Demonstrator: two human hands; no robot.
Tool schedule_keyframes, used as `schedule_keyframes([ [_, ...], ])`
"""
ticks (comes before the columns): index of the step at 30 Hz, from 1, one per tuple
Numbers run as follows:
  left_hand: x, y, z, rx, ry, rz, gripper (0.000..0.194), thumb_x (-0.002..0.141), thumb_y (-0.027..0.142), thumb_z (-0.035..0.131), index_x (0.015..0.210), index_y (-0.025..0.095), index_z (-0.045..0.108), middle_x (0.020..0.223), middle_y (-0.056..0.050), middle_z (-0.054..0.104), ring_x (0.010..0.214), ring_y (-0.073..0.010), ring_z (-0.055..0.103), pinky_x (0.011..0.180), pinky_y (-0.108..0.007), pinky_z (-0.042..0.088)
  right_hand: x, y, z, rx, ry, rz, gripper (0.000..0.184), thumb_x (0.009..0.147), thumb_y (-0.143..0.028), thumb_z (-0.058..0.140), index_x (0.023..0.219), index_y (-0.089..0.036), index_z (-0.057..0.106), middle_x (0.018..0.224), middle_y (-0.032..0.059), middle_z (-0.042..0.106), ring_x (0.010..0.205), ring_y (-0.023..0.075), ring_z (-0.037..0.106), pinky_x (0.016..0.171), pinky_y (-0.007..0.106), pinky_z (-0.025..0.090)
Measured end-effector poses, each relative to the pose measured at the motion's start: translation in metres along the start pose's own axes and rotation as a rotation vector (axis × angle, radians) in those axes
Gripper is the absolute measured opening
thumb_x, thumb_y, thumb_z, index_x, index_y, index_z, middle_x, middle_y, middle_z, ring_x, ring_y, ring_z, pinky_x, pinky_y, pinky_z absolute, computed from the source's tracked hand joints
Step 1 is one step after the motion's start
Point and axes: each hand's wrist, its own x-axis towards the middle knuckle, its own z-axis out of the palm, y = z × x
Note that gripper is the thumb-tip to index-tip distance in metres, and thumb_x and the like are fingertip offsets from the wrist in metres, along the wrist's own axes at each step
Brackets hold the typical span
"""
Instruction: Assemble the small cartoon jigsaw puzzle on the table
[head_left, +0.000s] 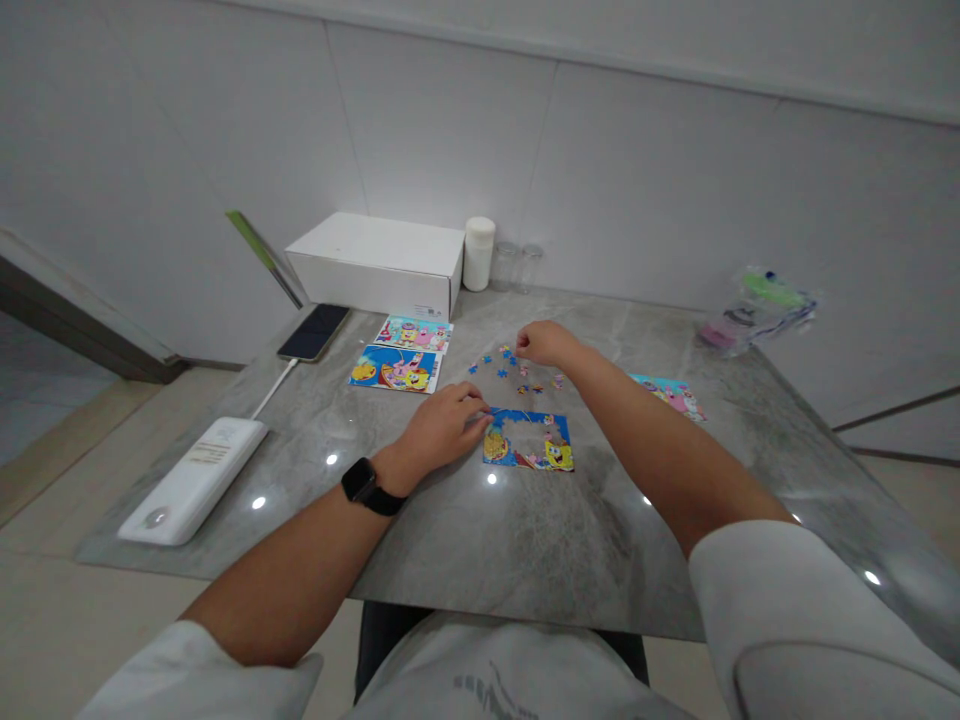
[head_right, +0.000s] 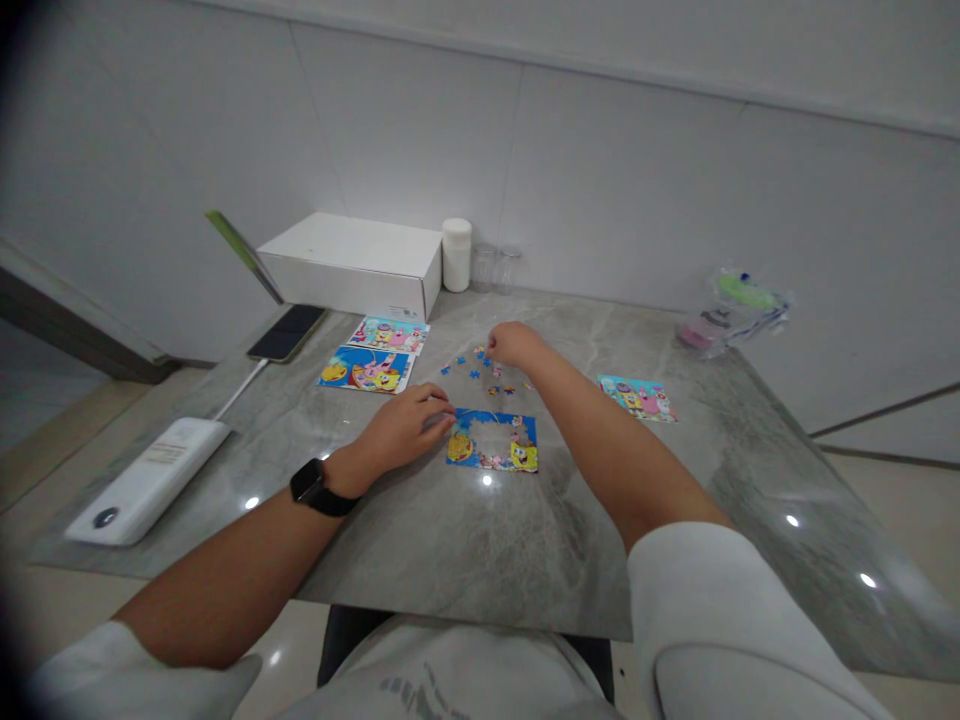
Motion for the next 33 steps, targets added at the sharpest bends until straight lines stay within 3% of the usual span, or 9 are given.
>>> schedule_keyframes([
  [5,0.0,0.002,-0.001,-0.013,0.01,0.001,0.024,0.105,0.032,0.06,0.113,0.02,0.079,0.119,-0.01,0.07,0.11,-0.0239,0.067,0.1,-0.04,0.056,-0.025,0.017,0.008,0.06,-0.136,-0.175,0.024,0.089,-0.021,0.077,0.111,-0.027,0.084,0.111,0.0029,0.083,0.102,0.0199,0.074,0.085,0.025,0.049],
  [12,0.0,0.003,-0.003,-0.021,0.023,-0.013,0.023,0.105,0.032,0.06,0.112,0.02,0.078,0.119,-0.01,0.07,0.11,-0.0236,0.068,0.1,-0.04,0.056,-0.044,0.018,0.033,0.088,-0.134,-0.253,0.027,0.088,-0.017,0.076,0.112,-0.025,0.083,0.114,0.0038,0.082,0.107,0.0194,0.072,0.091,0.024,0.049],
  [23,-0.001,-0.007,0.004,-0.036,0.063,0.016,0.023,0.106,0.032,0.058,0.114,0.022,0.077,0.119,-0.009,0.07,0.109,-0.0234,0.069,0.101,-0.041,0.058,-0.062,0.089,0.033,0.123,0.058,-0.011,0.028,0.091,-0.014,0.067,0.113,-0.021,0.083,0.109,0.0071,0.081,0.097,0.0214,0.072,0.082,0.027,0.047],
  [29,0.0,-0.007,0.005,-0.052,0.066,0.022,0.023,0.105,0.032,0.059,0.114,0.023,0.078,0.117,-0.009,0.07,0.109,-0.0242,0.069,0.101,-0.042,0.058,-0.082,0.092,0.058,0.178,0.059,-0.189,0.034,0.09,-0.012,0.067,0.119,-0.023,0.081,0.113,0.0077,0.079,0.102,0.0226,0.07,0.089,0.03,0.048],
  [33,0.0,-0.007,0.005,-0.064,0.077,0.019,0.023,0.105,0.033,0.059,0.112,0.023,0.078,0.116,-0.009,0.07,0.109,-0.024,0.069,0.101,-0.042,0.058,-0.093,0.096,0.069,0.227,0.096,-0.263,0.027,0.091,-0.014,0.066,0.111,-0.023,0.082,0.112,0.0093,0.078,0.104,0.0229,0.069,0.092,0.031,0.049],
])
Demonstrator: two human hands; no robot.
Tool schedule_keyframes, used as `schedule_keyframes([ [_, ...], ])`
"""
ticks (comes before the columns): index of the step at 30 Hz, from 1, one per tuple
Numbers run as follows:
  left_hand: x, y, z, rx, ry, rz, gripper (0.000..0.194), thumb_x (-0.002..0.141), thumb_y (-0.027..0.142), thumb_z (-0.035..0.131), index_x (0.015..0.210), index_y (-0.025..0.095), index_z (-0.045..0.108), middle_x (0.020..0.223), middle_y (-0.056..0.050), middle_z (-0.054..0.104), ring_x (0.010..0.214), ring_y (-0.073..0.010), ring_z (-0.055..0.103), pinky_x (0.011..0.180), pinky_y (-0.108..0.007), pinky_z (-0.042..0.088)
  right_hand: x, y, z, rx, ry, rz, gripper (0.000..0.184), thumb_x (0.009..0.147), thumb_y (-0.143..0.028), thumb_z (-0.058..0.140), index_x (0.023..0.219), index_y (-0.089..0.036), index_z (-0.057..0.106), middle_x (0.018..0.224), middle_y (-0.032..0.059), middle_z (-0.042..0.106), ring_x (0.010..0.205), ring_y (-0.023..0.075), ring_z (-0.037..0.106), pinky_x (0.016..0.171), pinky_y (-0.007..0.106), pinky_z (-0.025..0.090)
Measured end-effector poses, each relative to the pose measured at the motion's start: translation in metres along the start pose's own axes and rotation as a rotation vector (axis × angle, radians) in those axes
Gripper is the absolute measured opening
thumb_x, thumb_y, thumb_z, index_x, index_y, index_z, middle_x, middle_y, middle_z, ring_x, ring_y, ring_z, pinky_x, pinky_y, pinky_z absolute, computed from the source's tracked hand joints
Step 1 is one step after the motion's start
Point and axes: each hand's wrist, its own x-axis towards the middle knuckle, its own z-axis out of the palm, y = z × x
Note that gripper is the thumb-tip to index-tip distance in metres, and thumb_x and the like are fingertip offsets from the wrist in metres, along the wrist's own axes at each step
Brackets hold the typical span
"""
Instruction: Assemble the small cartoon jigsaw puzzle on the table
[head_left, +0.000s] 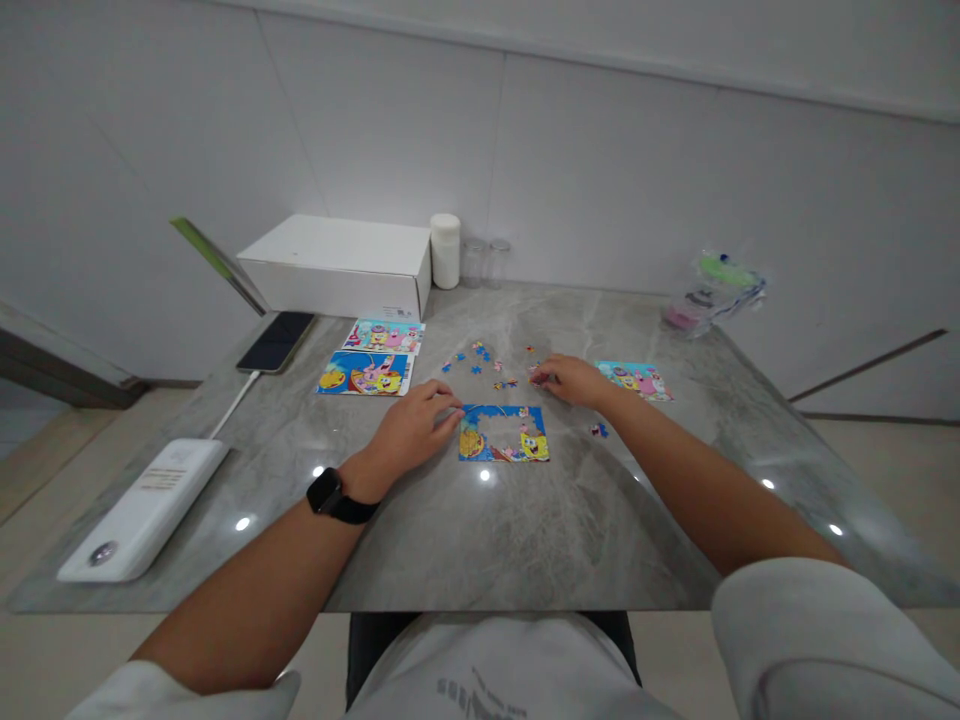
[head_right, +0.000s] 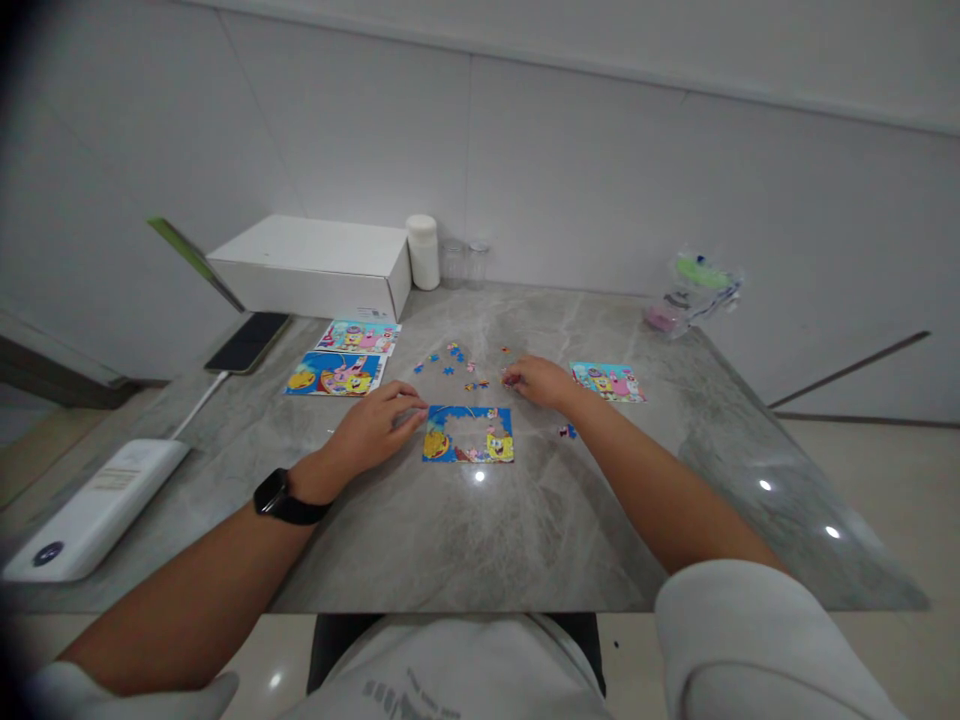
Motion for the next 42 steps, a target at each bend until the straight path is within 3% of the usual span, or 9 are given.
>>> schedule_keyframes([
  [5,0.0,0.0,0.001,0.012,-0.002,-0.004,0.024,0.105,0.034,0.058,0.112,0.024,0.078,0.118,-0.008,0.07,0.108,-0.0232,0.068,0.101,-0.041,0.058,-0.008,0.006,-0.002,0.062,0.025,0.056,0.032,0.087,-0.017,0.072,0.117,-0.022,0.081,0.107,0.007,0.077,0.085,0.0181,0.066,0.083,0.029,0.048],
  [8,0.0,-0.001,0.001,0.014,-0.008,0.0,0.025,0.106,0.035,0.058,0.113,0.023,0.078,0.118,-0.009,0.069,0.109,-0.0237,0.068,0.101,-0.042,0.058,-0.005,0.003,-0.004,0.066,0.018,0.067,0.035,0.088,-0.018,0.071,0.122,-0.023,0.08,0.107,0.0067,0.078,0.084,0.0185,0.066,0.083,0.029,0.047],
  [15,0.0,0.003,-0.003,0.012,0.005,-0.001,0.022,0.105,0.032,0.059,0.113,0.024,0.078,0.117,-0.008,0.07,0.108,-0.0231,0.069,0.1,-0.041,0.058,0.007,0.001,-0.011,0.035,-0.146,0.082,0.019,0.08,-0.017,0.075,0.098,-0.022,0.078,0.094,0.0053,0.077,0.087,0.0215,0.068,0.077,0.029,0.045],
  [20,0.0,0.006,-0.006,-0.006,0.014,-0.006,0.02,0.104,0.03,0.061,0.112,0.024,0.078,0.117,-0.008,0.07,0.107,-0.0229,0.069,0.098,-0.04,0.058,-0.002,-0.001,-0.019,0.35,-0.088,0.218,0.014,0.077,-0.031,0.077,0.083,-0.021,0.07,0.082,0.0018,0.072,0.078,0.019,0.065,0.072,0.028,0.046],
  [26,0.003,0.019,-0.004,-0.124,0.068,-0.024,0.019,0.103,0.029,0.062,0.111,0.023,0.078,0.116,-0.008,0.07,0.109,-0.0229,0.068,0.098,-0.04,0.057,-0.029,-0.057,-0.02,0.934,0.105,0.33,0.045,0.072,-0.052,0.084,0.102,-0.022,0.069,0.079,-0.0022,0.064,0.063,0.0125,0.052,0.056,0.026,0.04],
  [29,0.011,0.034,-0.007,-0.207,0.082,-0.068,0.019,0.101,0.029,0.065,0.114,0.024,0.078,0.115,-0.007,0.071,0.101,-0.0202,0.067,0.084,-0.034,0.057,-0.041,-0.092,-0.017,1.091,0.12,0.347,0.041,0.071,-0.052,0.085,0.092,-0.022,0.067,0.071,-0.0034,0.061,0.06,0.0118,0.051,0.053,0.024,0.039],
  [33,0.028,0.056,-0.008,-0.26,0.034,-0.133,0.013,0.096,0.031,0.072,0.102,0.022,0.079,0.099,-0.003,0.071,0.082,-0.0163,0.062,0.077,-0.032,0.052,-0.051,-0.124,-0.011,1.245,0.17,0.41,0.039,0.068,-0.047,0.087,0.09,-0.023,0.067,0.079,-0.0016,0.068,0.063,0.0118,0.057,0.053,0.022,0.042],
  [37,0.036,0.07,0.004,-0.324,0.013,-0.227,0.019,0.093,0.041,0.076,0.093,0.022,0.078,0.093,-0.002,0.071,0.078,-0.0154,0.06,0.074,-0.031,0.051,-0.056,-0.138,-0.003,1.354,0.234,0.466,0.038,0.067,-0.047,0.088,0.089,-0.024,0.068,0.083,-0.0013,0.068,0.067,0.0127,0.06,0.053,0.022,0.044],
  [42,0.03,0.069,0.025,-0.376,0.06,-0.312,0.018,0.093,0.038,0.072,0.089,0.021,0.077,0.092,-0.002,0.071,0.079,-0.0155,0.061,0.075,-0.03,0.051,-0.059,-0.139,0.006,1.408,0.236,0.513,0.041,0.062,-0.048,0.091,0.087,-0.023,0.07,0.072,-0.0035,0.062,0.063,0.0117,0.054,0.048,0.02,0.037],
])
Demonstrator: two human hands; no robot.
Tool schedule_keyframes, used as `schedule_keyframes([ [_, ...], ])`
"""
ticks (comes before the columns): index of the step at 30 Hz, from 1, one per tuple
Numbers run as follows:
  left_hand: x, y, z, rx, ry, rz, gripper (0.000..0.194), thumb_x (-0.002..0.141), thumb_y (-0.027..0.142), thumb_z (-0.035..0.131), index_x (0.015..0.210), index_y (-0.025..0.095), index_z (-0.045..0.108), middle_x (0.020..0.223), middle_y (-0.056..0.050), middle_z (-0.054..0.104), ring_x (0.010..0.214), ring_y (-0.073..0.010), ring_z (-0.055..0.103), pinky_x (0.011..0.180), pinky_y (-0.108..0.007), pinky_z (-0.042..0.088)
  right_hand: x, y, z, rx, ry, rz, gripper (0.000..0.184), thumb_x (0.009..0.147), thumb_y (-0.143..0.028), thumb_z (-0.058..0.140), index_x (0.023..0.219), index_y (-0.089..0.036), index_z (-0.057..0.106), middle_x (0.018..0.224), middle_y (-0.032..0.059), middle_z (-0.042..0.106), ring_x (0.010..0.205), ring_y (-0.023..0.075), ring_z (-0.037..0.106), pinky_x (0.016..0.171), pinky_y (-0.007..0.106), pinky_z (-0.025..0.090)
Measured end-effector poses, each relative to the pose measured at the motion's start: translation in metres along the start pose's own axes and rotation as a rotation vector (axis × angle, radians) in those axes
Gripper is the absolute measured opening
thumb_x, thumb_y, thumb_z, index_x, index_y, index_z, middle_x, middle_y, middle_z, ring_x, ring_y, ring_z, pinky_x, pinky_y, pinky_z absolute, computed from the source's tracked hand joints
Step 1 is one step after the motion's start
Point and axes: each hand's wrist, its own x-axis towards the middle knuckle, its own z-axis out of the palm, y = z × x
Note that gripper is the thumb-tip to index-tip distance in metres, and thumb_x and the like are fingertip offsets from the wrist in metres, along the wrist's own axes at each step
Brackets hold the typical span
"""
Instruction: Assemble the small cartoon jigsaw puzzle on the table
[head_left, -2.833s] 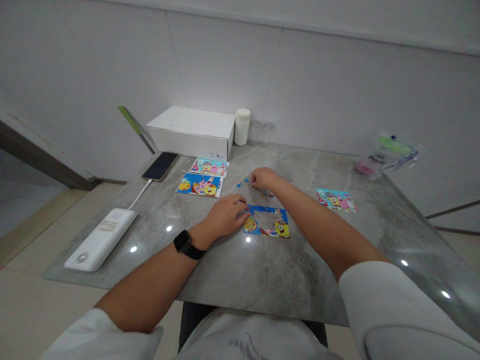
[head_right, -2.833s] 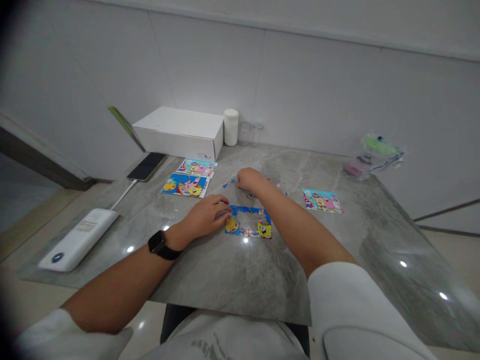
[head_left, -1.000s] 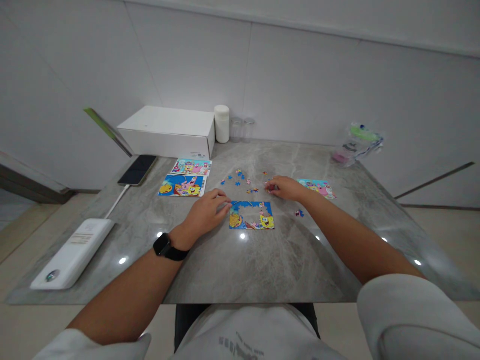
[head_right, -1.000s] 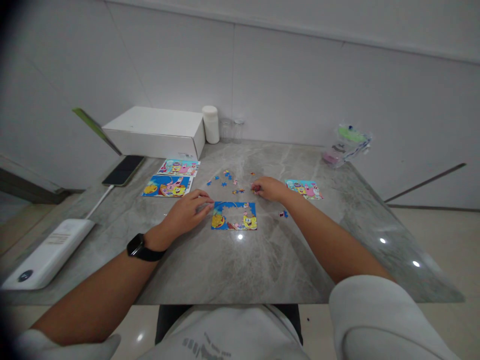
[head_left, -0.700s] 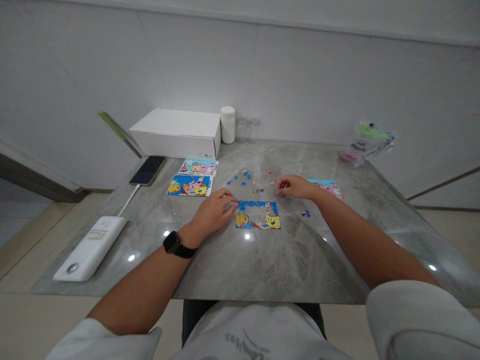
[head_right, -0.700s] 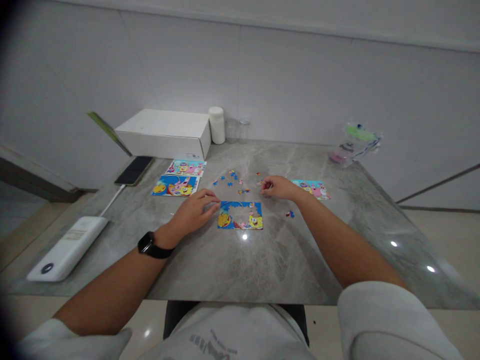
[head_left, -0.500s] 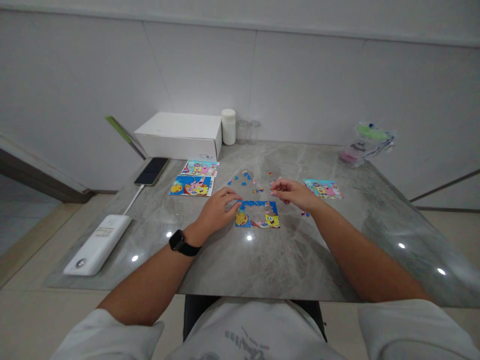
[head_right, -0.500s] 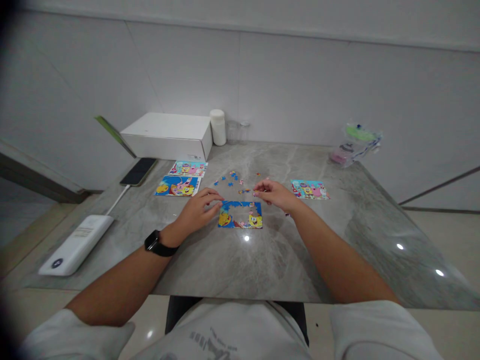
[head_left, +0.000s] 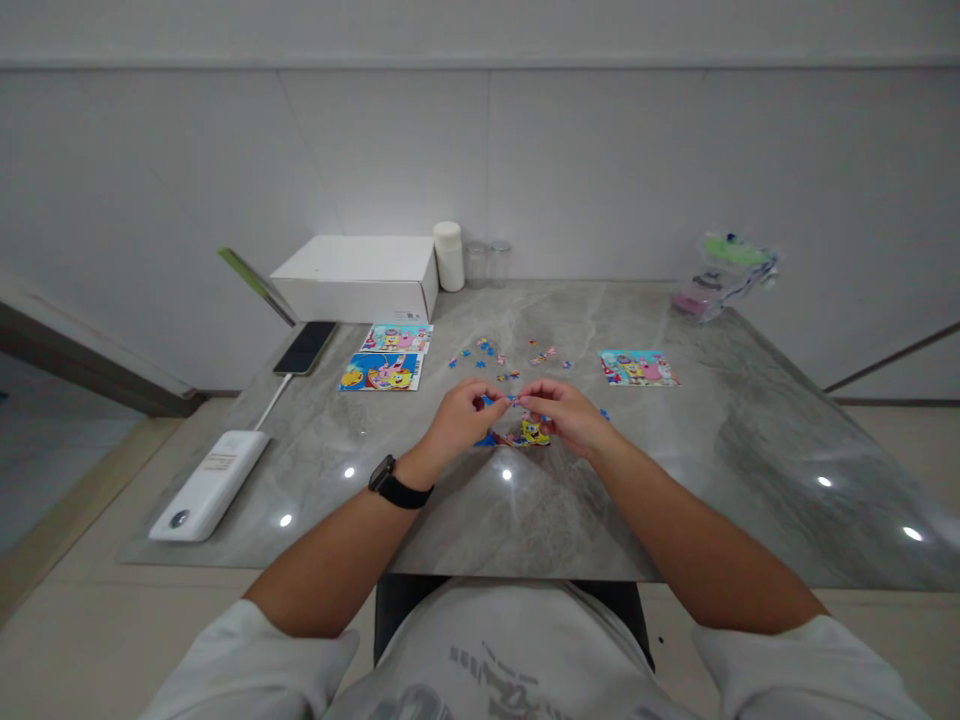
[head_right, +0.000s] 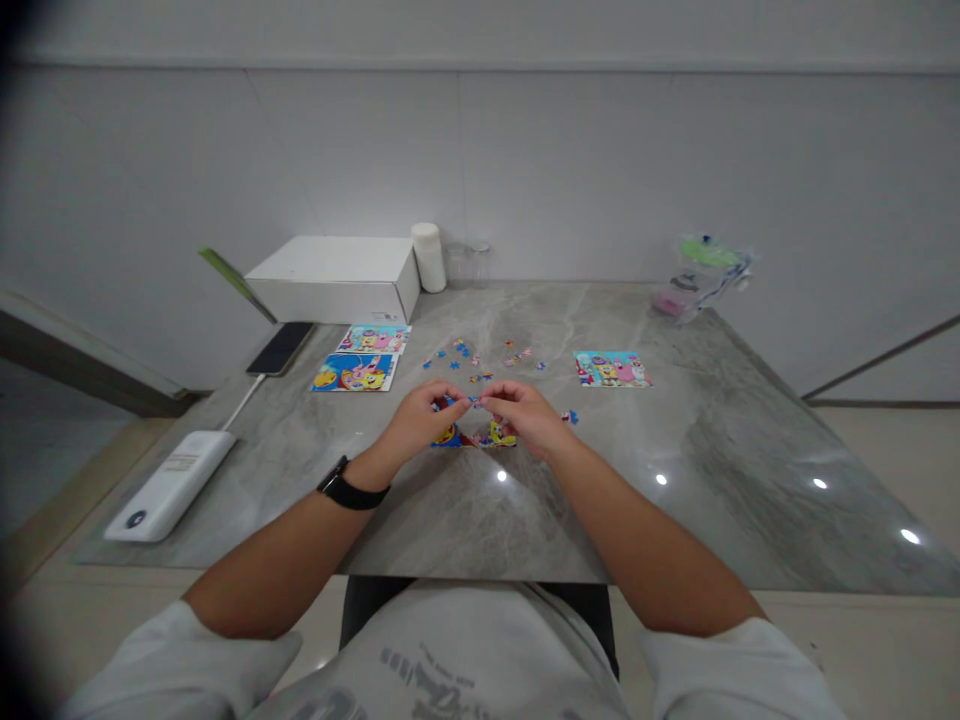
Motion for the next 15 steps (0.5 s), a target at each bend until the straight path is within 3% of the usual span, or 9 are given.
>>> schedule_keyframes([
  [7,-0.004,-0.008,0.001,-0.021,-0.061,-0.021,0.015,0.094,0.032,0.07,0.088,0.02,0.076,0.092,-0.002,0.069,0.083,-0.0159,0.063,0.075,-0.029,0.05,0.003,0.008,-0.001,-0.063,-0.034,-0.021,0.041,0.065,-0.05,0.09,0.089,-0.021,0.074,0.068,-0.0046,0.06,0.057,0.0102,0.049,0.048,0.022,0.033],
  [12,-0.004,-0.011,-0.002,-0.002,-0.073,-0.041,0.014,0.091,0.032,0.073,0.087,0.019,0.077,0.093,-0.002,0.067,0.077,-0.014,0.06,0.071,-0.028,0.05,0.007,0.014,0.0,-0.172,-0.074,-0.152,0.034,0.073,-0.048,0.083,0.09,-0.019,0.077,0.081,0.0009,0.073,0.07,0.0146,0.061,0.064,0.026,0.046],
  [15,-0.005,-0.012,-0.002,0.049,-0.085,-0.013,0.013,0.091,0.031,0.073,0.086,0.02,0.078,0.095,-0.002,0.066,0.077,-0.014,0.06,0.074,-0.029,0.051,0.008,0.017,-0.002,-0.34,-0.071,-0.217,0.026,0.08,-0.044,0.076,0.089,-0.02,0.079,0.082,0.0015,0.075,0.073,0.0159,0.064,0.067,0.027,0.047],
])
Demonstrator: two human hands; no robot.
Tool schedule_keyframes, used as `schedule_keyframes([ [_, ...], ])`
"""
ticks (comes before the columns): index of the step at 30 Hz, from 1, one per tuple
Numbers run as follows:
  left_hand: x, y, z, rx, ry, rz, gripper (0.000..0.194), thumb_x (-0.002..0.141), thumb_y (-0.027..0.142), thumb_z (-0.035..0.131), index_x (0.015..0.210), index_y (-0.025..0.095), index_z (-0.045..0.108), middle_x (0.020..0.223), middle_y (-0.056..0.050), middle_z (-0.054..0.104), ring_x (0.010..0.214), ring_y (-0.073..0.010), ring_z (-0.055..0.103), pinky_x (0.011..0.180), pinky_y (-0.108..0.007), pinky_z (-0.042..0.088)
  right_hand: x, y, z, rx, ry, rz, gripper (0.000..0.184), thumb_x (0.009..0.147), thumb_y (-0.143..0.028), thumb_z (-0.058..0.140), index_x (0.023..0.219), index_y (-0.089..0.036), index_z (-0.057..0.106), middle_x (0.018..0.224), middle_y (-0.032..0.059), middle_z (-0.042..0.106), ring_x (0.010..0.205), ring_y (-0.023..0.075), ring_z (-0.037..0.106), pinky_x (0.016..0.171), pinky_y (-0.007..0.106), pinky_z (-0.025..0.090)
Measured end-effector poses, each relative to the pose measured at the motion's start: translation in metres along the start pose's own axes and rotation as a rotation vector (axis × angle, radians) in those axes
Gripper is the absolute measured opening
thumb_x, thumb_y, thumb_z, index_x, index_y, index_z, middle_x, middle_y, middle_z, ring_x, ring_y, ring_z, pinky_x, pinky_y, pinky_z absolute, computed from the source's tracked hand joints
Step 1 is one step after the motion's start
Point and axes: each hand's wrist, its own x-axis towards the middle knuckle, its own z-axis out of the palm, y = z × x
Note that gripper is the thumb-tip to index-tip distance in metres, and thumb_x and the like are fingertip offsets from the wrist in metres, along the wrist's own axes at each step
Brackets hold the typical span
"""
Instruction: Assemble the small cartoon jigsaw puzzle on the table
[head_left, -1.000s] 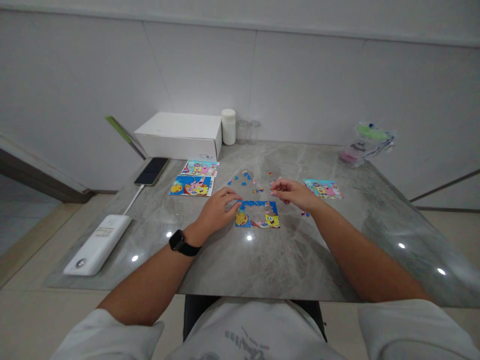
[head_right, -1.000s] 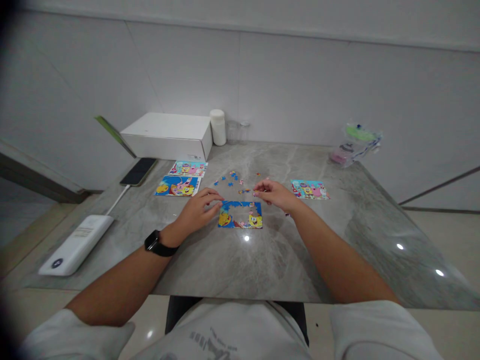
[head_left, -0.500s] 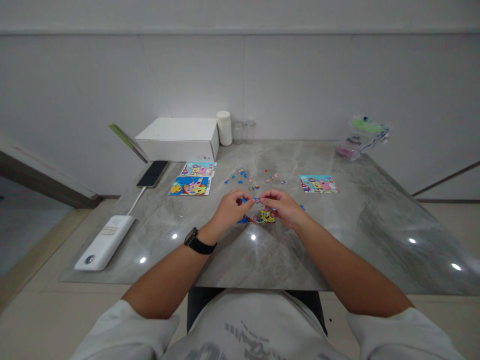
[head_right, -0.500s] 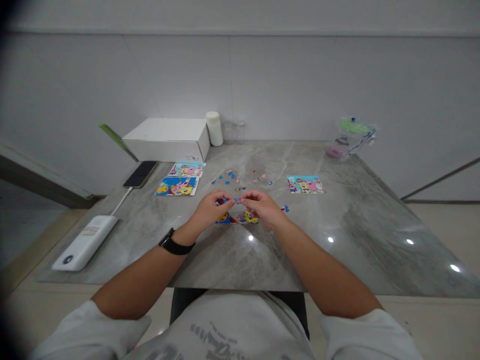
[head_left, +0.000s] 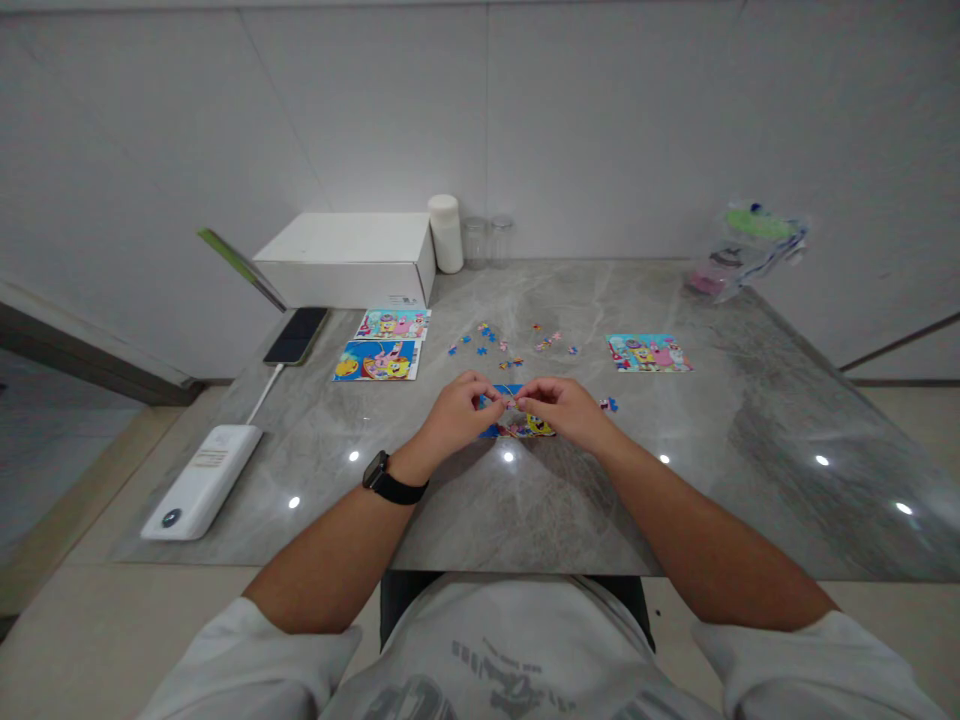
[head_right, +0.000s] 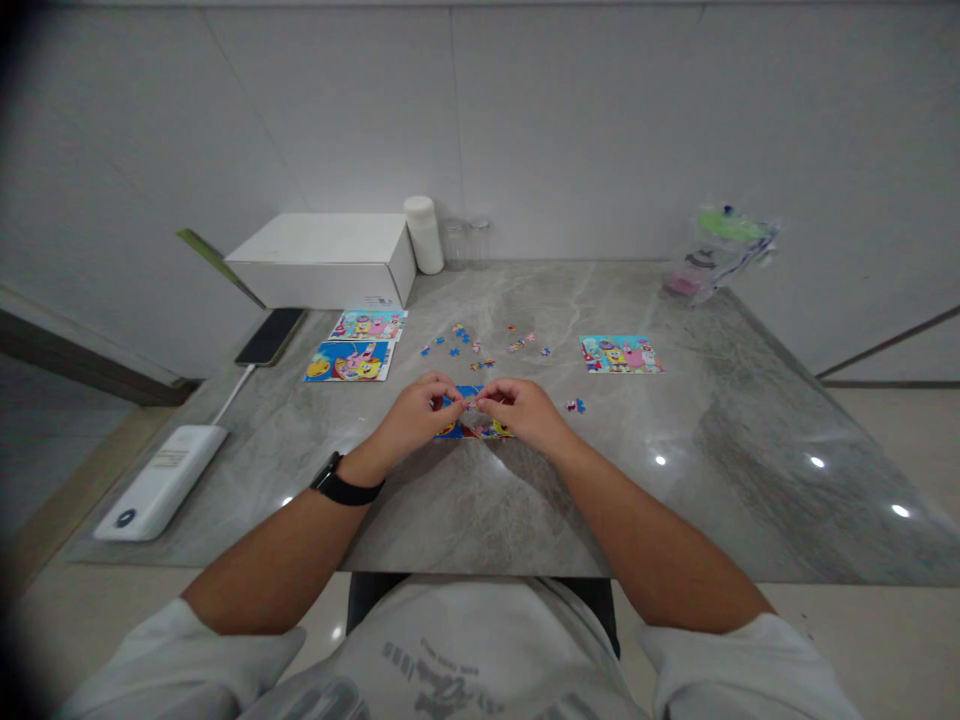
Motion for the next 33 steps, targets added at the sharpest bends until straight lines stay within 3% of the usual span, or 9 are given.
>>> schedule_keyframes([
  [5,-0.003,-0.003,0.006,0.05,-0.02,0.071,0.008,0.09,0.023,0.072,0.085,0.021,0.078,0.098,-0.003,0.068,0.092,-0.0178,0.065,0.089,-0.034,0.055,-0.002,0.004,-0.004,-0.334,-0.005,-0.05,0.015,0.085,-0.033,0.073,0.091,-0.023,0.082,0.076,-0.0004,0.075,0.063,0.0131,0.057,0.061,0.026,0.04],
  [16,-0.011,-0.006,0.011,0.227,-0.053,0.126,0.011,0.096,0.026,0.07,0.094,0.025,0.081,0.11,-0.005,0.064,0.102,-0.0201,0.065,0.096,-0.037,0.056,0.0,0.002,-0.004,-0.582,-0.092,-0.125,0.016,0.09,-0.015,0.069,0.091,-0.023,0.083,0.083,0.0004,0.078,0.073,0.0144,0.064,0.073,0.026,0.042],
  [21,-0.017,-0.003,0.007,0.296,-0.087,0.162,0.004,0.093,0.029,0.076,0.095,0.027,0.079,0.115,-0.005,0.064,0.103,-0.021,0.065,0.096,-0.037,0.057,0.002,0.004,0.0,-0.627,-0.105,-0.121,0.016,0.09,-0.014,0.07,0.089,-0.025,0.083,0.084,0.0007,0.079,0.078,0.0169,0.068,0.074,0.027,0.043],
  [33,-0.023,0.008,0.007,0.362,-0.15,0.199,0.01,0.094,0.033,0.077,0.098,0.024,0.078,0.112,-0.008,0.065,0.1,-0.0244,0.064,0.089,-0.04,0.056,0.004,0.007,0.005,-0.776,-0.092,-0.162,0.015,0.091,-0.019,0.07,0.092,-0.025,0.084,0.09,0.0039,0.078,0.086,0.0206,0.068,0.078,0.03,0.044],
])
